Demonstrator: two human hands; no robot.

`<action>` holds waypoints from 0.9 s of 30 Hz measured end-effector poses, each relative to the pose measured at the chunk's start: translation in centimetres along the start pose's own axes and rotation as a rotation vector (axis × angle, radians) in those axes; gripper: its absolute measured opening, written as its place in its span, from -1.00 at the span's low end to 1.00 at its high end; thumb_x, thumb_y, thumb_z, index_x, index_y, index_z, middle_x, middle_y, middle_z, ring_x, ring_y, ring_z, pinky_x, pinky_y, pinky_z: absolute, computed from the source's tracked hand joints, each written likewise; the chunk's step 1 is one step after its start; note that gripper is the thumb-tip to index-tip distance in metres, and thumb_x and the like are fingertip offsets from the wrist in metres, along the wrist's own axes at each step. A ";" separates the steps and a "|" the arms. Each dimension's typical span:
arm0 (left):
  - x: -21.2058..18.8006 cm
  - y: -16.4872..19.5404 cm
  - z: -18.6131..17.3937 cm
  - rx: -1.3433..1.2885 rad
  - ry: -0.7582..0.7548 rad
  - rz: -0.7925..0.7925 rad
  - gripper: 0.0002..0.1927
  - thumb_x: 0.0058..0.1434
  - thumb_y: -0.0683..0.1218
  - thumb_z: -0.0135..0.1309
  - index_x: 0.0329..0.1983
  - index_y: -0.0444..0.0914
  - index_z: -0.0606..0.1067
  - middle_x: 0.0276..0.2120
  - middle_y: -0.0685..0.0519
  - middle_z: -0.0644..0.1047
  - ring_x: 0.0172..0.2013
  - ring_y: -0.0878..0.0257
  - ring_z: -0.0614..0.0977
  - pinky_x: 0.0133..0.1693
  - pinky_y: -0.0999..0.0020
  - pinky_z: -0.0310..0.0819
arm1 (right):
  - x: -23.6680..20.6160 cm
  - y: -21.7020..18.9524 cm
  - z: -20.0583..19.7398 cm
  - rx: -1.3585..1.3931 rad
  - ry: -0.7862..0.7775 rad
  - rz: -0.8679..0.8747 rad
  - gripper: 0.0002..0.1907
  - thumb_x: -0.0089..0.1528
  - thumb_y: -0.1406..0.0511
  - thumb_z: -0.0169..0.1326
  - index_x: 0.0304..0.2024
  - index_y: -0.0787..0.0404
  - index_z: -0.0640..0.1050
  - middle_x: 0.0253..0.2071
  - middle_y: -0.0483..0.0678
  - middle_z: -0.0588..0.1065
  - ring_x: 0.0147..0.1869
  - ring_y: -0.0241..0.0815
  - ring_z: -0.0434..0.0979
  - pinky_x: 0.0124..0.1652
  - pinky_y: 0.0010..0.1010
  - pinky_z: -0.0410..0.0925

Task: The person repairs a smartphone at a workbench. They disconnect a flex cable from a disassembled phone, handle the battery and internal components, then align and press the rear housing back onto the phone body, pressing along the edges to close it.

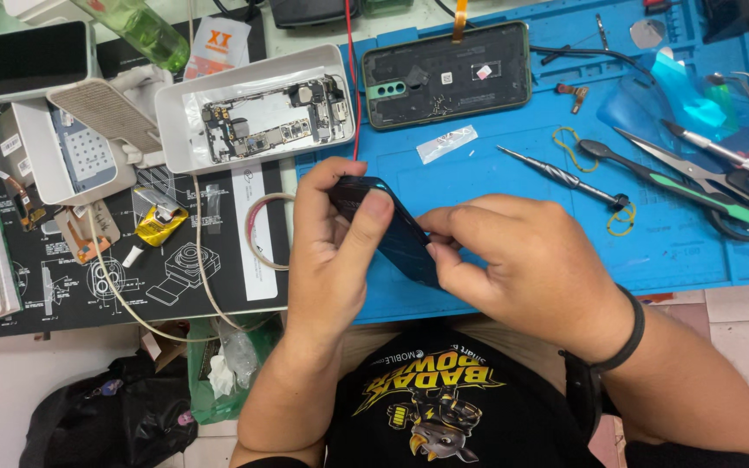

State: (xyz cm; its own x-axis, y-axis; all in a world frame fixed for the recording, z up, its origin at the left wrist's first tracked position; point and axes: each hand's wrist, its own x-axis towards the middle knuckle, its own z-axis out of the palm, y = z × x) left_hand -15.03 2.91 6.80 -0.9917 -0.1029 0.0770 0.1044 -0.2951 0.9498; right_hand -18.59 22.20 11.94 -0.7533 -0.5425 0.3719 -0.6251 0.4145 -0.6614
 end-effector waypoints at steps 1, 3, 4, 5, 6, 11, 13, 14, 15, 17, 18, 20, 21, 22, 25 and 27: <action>-0.1 -0.1 0.1 0.019 -0.002 0.017 -0.62 0.49 -0.15 0.13 0.28 -0.24 0.31 -0.11 0.11 0.43 -0.08 0.40 0.44 -0.02 0.49 0.36 | -0.1 0.0 -0.1 -0.012 0.003 -0.008 -0.83 0.12 0.37 0.25 -0.23 0.26 0.62 -0.35 0.01 0.59 -0.33 -0.05 0.64 -0.37 -0.35 0.46; -0.2 -0.2 0.3 0.058 -0.008 0.051 -0.65 0.51 -0.13 0.12 0.26 -0.24 0.31 -0.15 0.13 0.41 -0.08 0.40 0.42 -0.01 0.48 0.34 | -0.3 0.0 -0.2 -0.019 0.003 -0.008 -0.83 0.13 0.37 0.25 -0.22 0.25 0.62 -0.35 0.01 0.59 -0.34 -0.03 0.62 -0.37 -0.34 0.45; -0.3 -0.2 0.4 0.062 -0.010 0.045 -0.64 0.51 -0.13 0.12 0.26 -0.24 0.31 -0.14 0.13 0.40 -0.09 0.40 0.42 -0.02 0.48 0.34 | -0.4 -0.1 -0.3 -0.012 0.000 0.000 -0.83 0.13 0.36 0.25 -0.22 0.25 0.62 -0.36 0.01 0.58 -0.35 -0.03 0.62 -0.39 -0.33 0.45; -0.4 -0.2 0.5 0.065 -0.010 0.037 -0.64 0.50 -0.13 0.12 0.27 -0.24 0.31 -0.13 0.13 0.40 -0.10 0.40 0.42 -0.03 0.48 0.34 | -0.4 -0.1 -0.4 -0.005 -0.005 0.009 -0.83 0.13 0.36 0.26 -0.22 0.24 0.63 -0.37 0.01 0.58 -0.36 -0.02 0.62 -0.40 -0.33 0.44; -0.4 -0.1 0.6 0.069 -0.010 0.031 -0.63 0.50 -0.13 0.12 0.27 -0.24 0.31 -0.12 0.13 0.40 -0.11 0.40 0.42 -0.04 0.48 0.34 | -0.5 0.0 -0.5 0.001 -0.005 0.004 -0.83 0.14 0.36 0.25 -0.21 0.24 0.63 -0.37 0.01 0.58 -0.35 -0.03 0.62 -0.39 -0.33 0.44; -0.4 0.1 1.2 0.086 0.002 0.009 -0.61 0.47 -0.12 0.12 0.27 -0.26 0.30 -0.12 0.12 0.42 -0.11 0.40 0.43 -0.04 0.48 0.35 | -0.7 0.3 -0.8 0.016 -0.003 0.014 -0.83 0.14 0.37 0.25 -0.21 0.24 0.63 -0.38 0.01 0.58 -0.36 -0.03 0.62 -0.40 -0.34 0.44; -0.3 0.1 1.4 0.067 0.000 0.005 -0.60 0.47 -0.12 0.13 0.27 -0.26 0.30 -0.13 0.12 0.42 -0.11 0.40 0.43 -0.04 0.48 0.35 | -0.8 0.5 -0.8 0.024 -0.003 0.017 -0.84 0.15 0.37 0.25 -0.21 0.24 0.63 -0.37 0.01 0.58 -0.35 -0.03 0.62 -0.39 -0.34 0.44; -0.3 0.1 1.4 0.059 -0.001 0.003 -0.60 0.47 -0.12 0.13 0.27 -0.26 0.30 -0.13 0.12 0.42 -0.11 0.39 0.43 -0.05 0.48 0.35 | -0.8 0.5 -0.8 0.029 -0.005 0.018 -0.84 0.15 0.37 0.25 -0.21 0.24 0.63 -0.37 0.00 0.58 -0.35 -0.04 0.62 -0.39 -0.34 0.44; -0.4 0.1 1.5 0.050 -0.003 -0.001 -0.60 0.47 -0.12 0.13 0.27 -0.26 0.29 -0.13 0.12 0.42 -0.12 0.39 0.44 -0.05 0.48 0.35 | -0.9 0.5 -0.9 0.026 -0.005 0.018 -0.84 0.15 0.37 0.25 -0.21 0.24 0.63 -0.37 0.00 0.58 -0.35 -0.04 0.62 -0.39 -0.34 0.44; -0.4 0.1 1.5 0.058 -0.002 0.001 -0.60 0.47 -0.12 0.13 0.28 -0.26 0.30 -0.13 0.12 0.42 -0.12 0.39 0.43 -0.05 0.48 0.35 | -0.9 0.5 -0.9 0.023 -0.005 0.013 -0.85 0.15 0.37 0.25 -0.22 0.24 0.63 -0.37 0.00 0.58 -0.34 -0.04 0.62 -0.39 -0.34 0.44; -0.4 0.0 1.5 0.063 0.000 0.001 -0.60 0.47 -0.13 0.13 0.28 -0.27 0.30 -0.13 0.12 0.42 -0.12 0.39 0.43 -0.05 0.48 0.35 | -0.9 0.5 -0.8 0.013 -0.004 0.010 -0.85 0.15 0.37 0.25 -0.22 0.24 0.63 -0.37 0.00 0.58 -0.34 -0.03 0.62 -0.38 -0.33 0.44; -0.4 -0.1 1.5 0.081 -0.013 0.014 -0.61 0.47 -0.11 0.12 0.27 -0.26 0.29 -0.13 0.13 0.42 -0.11 0.40 0.44 -0.04 0.49 0.35 | -1.0 0.4 -0.9 -0.009 -0.001 0.005 -0.85 0.15 0.37 0.25 -0.22 0.24 0.63 -0.37 0.01 0.58 -0.34 -0.01 0.62 -0.38 -0.32 0.44; -0.4 -0.1 1.4 0.091 -0.020 0.021 -0.62 0.48 -0.11 0.12 0.26 -0.25 0.29 -0.13 0.13 0.42 -0.11 0.40 0.44 -0.03 0.49 0.36 | -1.0 0.3 -0.9 -0.005 0.008 -0.007 -0.82 0.15 0.38 0.25 -0.18 0.25 0.62 -0.34 0.02 0.58 -0.31 -0.01 0.62 -0.36 -0.32 0.45; -0.4 -0.1 1.3 0.140 -0.022 0.033 -0.65 0.51 -0.09 0.08 0.26 -0.25 0.31 -0.15 0.14 0.42 -0.12 0.41 0.42 -0.03 0.50 0.34 | -1.0 0.2 -0.9 -0.001 0.017 -0.019 -0.80 0.16 0.38 0.24 -0.15 0.25 0.61 -0.31 0.02 0.58 -0.29 0.00 0.63 -0.34 -0.32 0.46; -0.5 0.0 1.2 0.248 -0.019 0.054 -0.71 0.57 -0.05 0.00 0.24 -0.25 0.35 -0.16 0.15 0.43 -0.14 0.44 0.41 -0.01 0.52 0.32 | -1.1 0.0 -1.1 0.005 0.010 -0.039 -0.74 0.15 0.41 0.23 -0.09 0.27 0.59 -0.30 0.03 0.57 -0.27 0.01 0.63 -0.33 -0.30 0.46; -0.6 -0.1 1.3 0.269 -0.011 0.049 -0.73 0.57 -0.03 -0.03 0.20 -0.25 0.35 -0.11 0.16 0.43 -0.10 0.43 0.41 -0.02 0.53 0.33 | -1.0 -0.3 -1.1 -0.013 0.006 -0.014 -0.72 0.13 0.42 0.23 -0.09 0.26 0.59 -0.33 0.03 0.56 -0.30 0.03 0.62 -0.35 -0.28 0.45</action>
State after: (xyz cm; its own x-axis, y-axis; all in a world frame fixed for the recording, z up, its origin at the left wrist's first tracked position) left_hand -14.57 4.25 7.11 -0.9869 -0.1001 0.1268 0.1301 -0.0273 0.9911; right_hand -17.86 23.48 12.49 -0.7459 -0.5435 0.3850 -0.6379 0.4168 -0.6476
